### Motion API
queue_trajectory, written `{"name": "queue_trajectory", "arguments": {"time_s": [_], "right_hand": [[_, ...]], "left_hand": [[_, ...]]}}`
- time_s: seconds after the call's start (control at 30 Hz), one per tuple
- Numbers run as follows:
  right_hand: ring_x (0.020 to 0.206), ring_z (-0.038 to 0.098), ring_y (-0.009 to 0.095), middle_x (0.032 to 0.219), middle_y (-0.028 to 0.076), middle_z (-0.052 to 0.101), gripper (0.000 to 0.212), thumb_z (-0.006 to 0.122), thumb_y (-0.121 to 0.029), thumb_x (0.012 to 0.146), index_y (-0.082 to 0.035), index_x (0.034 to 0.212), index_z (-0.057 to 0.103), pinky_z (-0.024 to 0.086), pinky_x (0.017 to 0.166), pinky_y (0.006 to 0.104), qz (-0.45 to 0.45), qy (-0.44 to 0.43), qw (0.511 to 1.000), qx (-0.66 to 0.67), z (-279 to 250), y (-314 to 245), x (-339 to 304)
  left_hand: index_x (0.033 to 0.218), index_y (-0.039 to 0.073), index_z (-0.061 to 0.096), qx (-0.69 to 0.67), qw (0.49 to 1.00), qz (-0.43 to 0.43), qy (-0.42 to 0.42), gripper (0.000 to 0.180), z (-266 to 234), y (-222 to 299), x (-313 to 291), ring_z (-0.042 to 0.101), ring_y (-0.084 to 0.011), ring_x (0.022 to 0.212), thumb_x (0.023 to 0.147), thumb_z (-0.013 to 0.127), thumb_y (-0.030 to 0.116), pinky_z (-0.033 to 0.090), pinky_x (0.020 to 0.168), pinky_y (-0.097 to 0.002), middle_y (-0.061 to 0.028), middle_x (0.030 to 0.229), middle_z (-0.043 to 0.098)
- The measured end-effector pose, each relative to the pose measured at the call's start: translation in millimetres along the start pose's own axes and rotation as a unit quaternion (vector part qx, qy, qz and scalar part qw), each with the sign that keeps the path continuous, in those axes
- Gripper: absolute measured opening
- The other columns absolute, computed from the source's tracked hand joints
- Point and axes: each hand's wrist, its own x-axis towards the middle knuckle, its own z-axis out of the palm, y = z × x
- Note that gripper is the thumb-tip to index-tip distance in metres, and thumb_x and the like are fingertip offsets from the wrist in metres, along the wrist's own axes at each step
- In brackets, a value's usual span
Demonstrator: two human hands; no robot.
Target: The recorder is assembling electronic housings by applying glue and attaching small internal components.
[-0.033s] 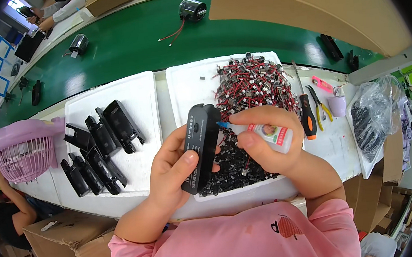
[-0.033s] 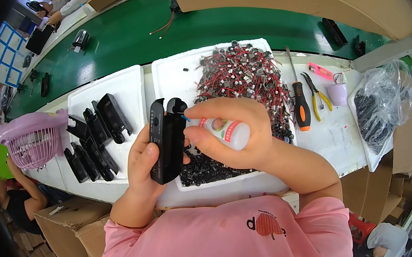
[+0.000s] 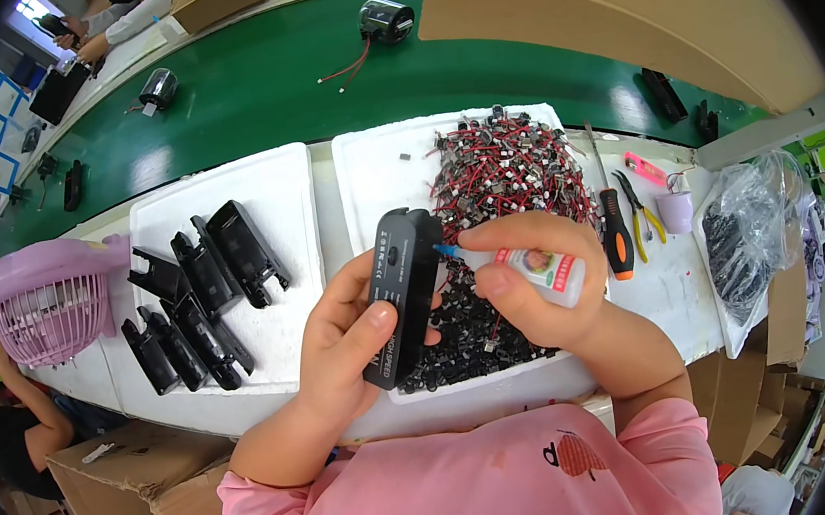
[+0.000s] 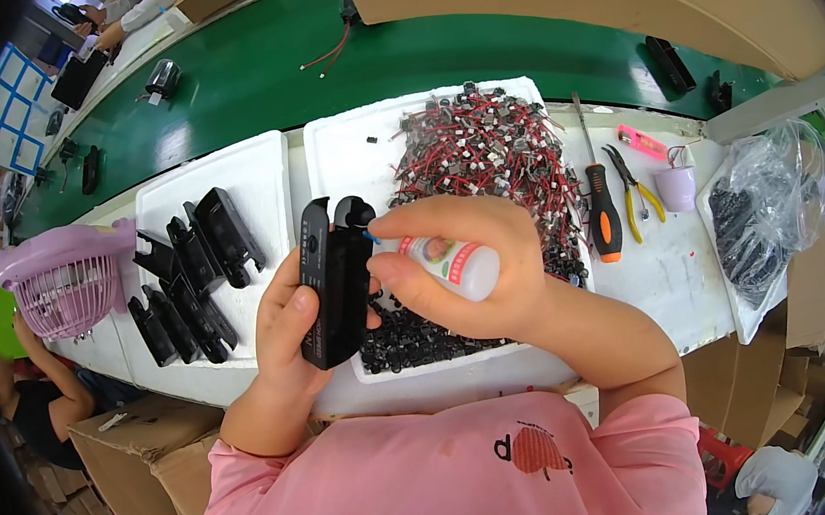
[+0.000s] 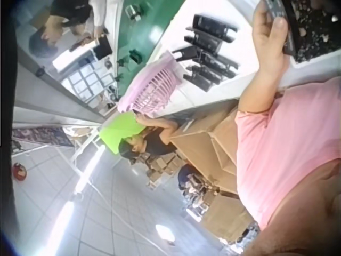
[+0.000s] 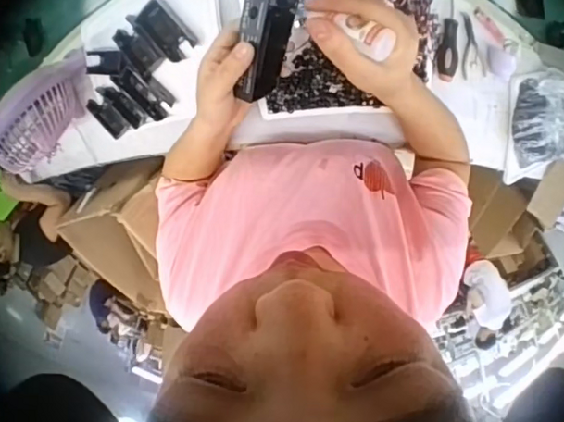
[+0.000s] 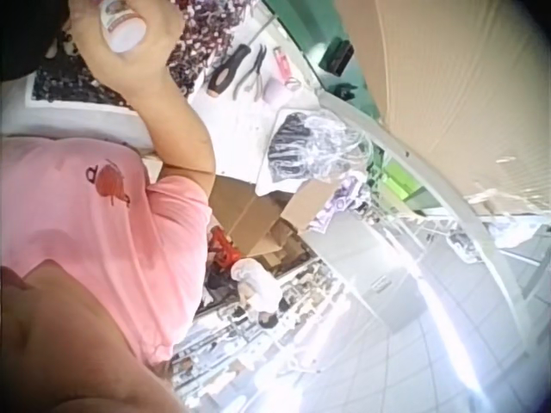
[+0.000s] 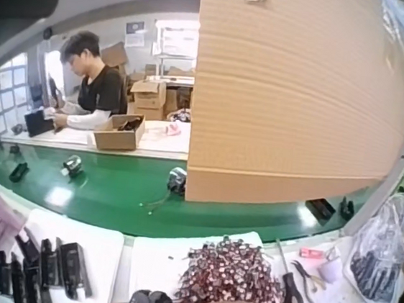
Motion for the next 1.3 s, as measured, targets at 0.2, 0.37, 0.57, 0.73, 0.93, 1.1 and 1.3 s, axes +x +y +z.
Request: {"name": "queue_trajectory", "arguments": {"time_s": [0.2,0.37,0.57,0.73,0.93,1.1,1.3], "right_hand": [[0.068,0.062,0.014,0.083,0.010,0.066,0.023,0.067,-0.016,0.077,0.001,0.092,0.065,0.047,0.061,0.0249,0.041,-0.023,0.999,-0.018,-1,-7,-3],[0.059,0.059,0.012,0.080,0.009,0.066,0.026,0.073,-0.007,0.070,-0.003,0.094,0.064,0.044,0.052,0.0209,-0.026,-0.001,0.998,-0.058,-4,-3,0],[0.078,0.058,0.028,0.080,0.011,0.057,0.037,0.067,-0.003,0.065,-0.007,0.100,0.057,0.046,0.069,0.0401,-0.030,-0.104,0.955,-0.276,3,19,27],[0.083,0.055,0.028,0.081,0.010,0.055,0.023,0.062,-0.008,0.073,-0.008,0.096,0.057,0.042,0.073,0.0375,-0.081,-0.212,0.875,-0.428,28,49,70],[0.083,0.056,0.026,0.081,0.009,0.055,0.020,0.059,-0.011,0.076,-0.007,0.096,0.058,0.041,0.070,0.0362,-0.089,-0.276,0.809,-0.511,48,65,78],[0.074,0.055,0.028,0.075,0.009,0.054,0.016,0.060,-0.014,0.076,-0.004,0.089,0.061,0.042,0.065,0.0387,-0.111,-0.294,0.863,-0.396,38,19,37],[0.082,0.053,0.026,0.082,0.009,0.053,0.018,0.061,-0.013,0.073,-0.002,0.088,0.060,0.042,0.070,0.0363,-0.062,-0.331,0.874,-0.350,37,11,-14]], "left_hand": [[0.131,-0.002,0.035,0.005,1.000,0.003,0.009,0.051,1,2,1,0.057,-0.0210,0.101,0.088,0.055,0.018,0.055,0.076,-0.0340,-0.0155,0.114,0.054],[0.129,-0.003,0.036,0.028,0.997,0.047,0.057,0.047,0,0,-1,0.057,-0.0206,0.100,0.089,0.053,0.015,0.050,0.082,-0.0318,-0.0145,0.113,0.054],[0.126,-0.004,0.037,0.162,0.953,0.157,0.205,0.043,-1,6,9,0.055,-0.0143,0.096,0.088,0.053,0.008,0.043,0.085,-0.0271,-0.0097,0.107,0.056],[0.124,-0.004,0.039,0.145,0.949,0.112,0.255,0.042,-6,7,13,0.055,-0.0128,0.096,0.088,0.055,0.008,0.043,0.084,-0.0244,-0.0093,0.106,0.056],[0.120,-0.003,0.041,0.063,0.952,0.108,0.279,0.038,-20,14,20,0.058,-0.0122,0.089,0.089,0.056,0.014,0.046,0.077,-0.0246,-0.0062,0.100,0.057],[0.112,-0.001,0.049,-0.020,0.969,0.086,0.232,0.029,-22,16,20,0.058,-0.0168,0.088,0.092,0.051,0.019,0.045,0.079,-0.0288,-0.0101,0.098,0.061],[0.107,0.000,0.053,-0.053,0.980,0.040,0.188,0.027,-17,13,22,0.058,-0.0190,0.095,0.094,0.045,0.023,0.044,0.079,-0.0305,-0.0119,0.099,0.062]]}}
